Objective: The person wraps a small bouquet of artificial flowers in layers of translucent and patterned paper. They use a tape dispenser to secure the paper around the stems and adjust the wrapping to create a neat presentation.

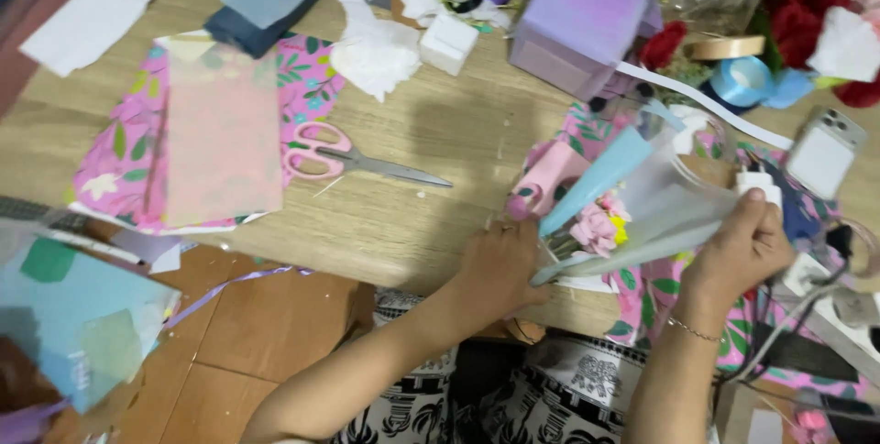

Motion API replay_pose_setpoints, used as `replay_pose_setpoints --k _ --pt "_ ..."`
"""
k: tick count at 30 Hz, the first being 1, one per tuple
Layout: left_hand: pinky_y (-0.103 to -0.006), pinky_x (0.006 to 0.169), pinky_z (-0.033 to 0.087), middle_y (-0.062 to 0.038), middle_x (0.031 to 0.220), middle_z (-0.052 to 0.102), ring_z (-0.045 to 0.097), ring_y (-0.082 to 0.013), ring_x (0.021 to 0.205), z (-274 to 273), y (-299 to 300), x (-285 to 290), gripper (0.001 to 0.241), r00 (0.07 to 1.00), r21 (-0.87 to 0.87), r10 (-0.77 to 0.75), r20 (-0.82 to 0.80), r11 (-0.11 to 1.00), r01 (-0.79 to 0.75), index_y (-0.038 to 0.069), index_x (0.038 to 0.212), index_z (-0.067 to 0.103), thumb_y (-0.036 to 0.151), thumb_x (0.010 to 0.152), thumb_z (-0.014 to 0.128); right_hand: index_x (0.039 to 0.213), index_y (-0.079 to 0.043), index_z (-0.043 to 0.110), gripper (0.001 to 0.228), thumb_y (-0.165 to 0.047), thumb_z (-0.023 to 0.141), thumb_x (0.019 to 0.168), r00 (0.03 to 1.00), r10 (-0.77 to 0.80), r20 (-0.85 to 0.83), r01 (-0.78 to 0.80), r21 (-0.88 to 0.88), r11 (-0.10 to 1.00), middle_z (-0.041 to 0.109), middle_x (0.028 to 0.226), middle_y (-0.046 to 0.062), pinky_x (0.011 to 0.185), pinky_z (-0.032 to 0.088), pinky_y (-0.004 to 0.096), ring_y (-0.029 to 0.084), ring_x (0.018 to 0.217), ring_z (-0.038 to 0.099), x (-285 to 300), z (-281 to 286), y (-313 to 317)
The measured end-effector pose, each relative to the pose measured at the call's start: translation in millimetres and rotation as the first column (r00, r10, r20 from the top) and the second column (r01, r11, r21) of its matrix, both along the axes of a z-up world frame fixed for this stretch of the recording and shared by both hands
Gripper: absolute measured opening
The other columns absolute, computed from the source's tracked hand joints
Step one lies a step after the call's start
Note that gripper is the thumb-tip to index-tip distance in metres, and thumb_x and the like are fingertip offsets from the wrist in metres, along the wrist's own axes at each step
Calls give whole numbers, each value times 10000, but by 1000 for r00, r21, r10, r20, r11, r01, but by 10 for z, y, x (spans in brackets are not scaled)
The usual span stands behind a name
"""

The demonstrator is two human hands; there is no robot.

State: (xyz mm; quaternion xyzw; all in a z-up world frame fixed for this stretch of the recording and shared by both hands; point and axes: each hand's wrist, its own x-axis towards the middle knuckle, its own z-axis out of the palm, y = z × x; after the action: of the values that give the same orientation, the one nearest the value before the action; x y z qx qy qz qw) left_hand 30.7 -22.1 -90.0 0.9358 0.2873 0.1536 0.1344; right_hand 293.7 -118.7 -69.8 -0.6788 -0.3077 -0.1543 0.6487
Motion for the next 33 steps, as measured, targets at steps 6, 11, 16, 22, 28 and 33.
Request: replay_pose_setpoints --k 6,11,16,22,28,33 --pt "-395 694 524 -132 1063 719 683 -302 925 245 101 -38 1179 986 211 157 57 963 -165 -23 1415 521 862 647 650 962 -150 437 473 -309 516 1401 973 131 -188 -159 -144 977 466 854 -5 810 477 264 116 801 493 106 -85 -161" --pt "-389 666 518 -170 889 712 669 -283 794 565 88 -298 1412 935 147 243 256 947 -287 -99 1510 417 940 555 404 1154 -148 638 215 -290 519 1263 984 -9 -176 -43 -291 956 627 1044 -15 972 556 316 129 1001 626 -303 214 -149" --pt "-603 1144 273 -243 1605 390 401 -430 1454 838 371 -858 1025 924 -339 106 367 940 27 -32 1547 232 728 866 336 1330 25 607 165 -37 562 1184 990 130 53 -108 -299 948 610 1310 171 901 489 371 283 1169 582 -767 377 -131" --pt "-524 1149 367 -108 1250 681 570 -283 1256 374 953 -1901 252 733 -133 464 496 876 -464 41 1208 677 139 998 579 1379 41 618 178 71 582 1207 979 194 67 -172 -243 955 634 1294 153 1109 587 399 278 1212 632 -934 335 -226" --pt "-611 1221 63 -202 1666 253 86 -435 1549 -66 1126 -2672 870 696 -61 708 121 705 -707 53 1585 315 637 970 509 1428 43 526 249 170 503 1215 956 293 -11 -291 -169 942 603 1243 194 1098 589 392 290 1127 624 -1118 289 -210" --pt "-603 1136 254 -152 1452 589 414 -380 1418 26 969 -2516 331 562 -6 750 349 602 -799 193 1265 750 333 1065 526 1306 35 542 162 124 524 1171 938 328 -111 -341 -135 930 620 1143 193 1005 590 363 259 1000 640 -1397 331 -211"
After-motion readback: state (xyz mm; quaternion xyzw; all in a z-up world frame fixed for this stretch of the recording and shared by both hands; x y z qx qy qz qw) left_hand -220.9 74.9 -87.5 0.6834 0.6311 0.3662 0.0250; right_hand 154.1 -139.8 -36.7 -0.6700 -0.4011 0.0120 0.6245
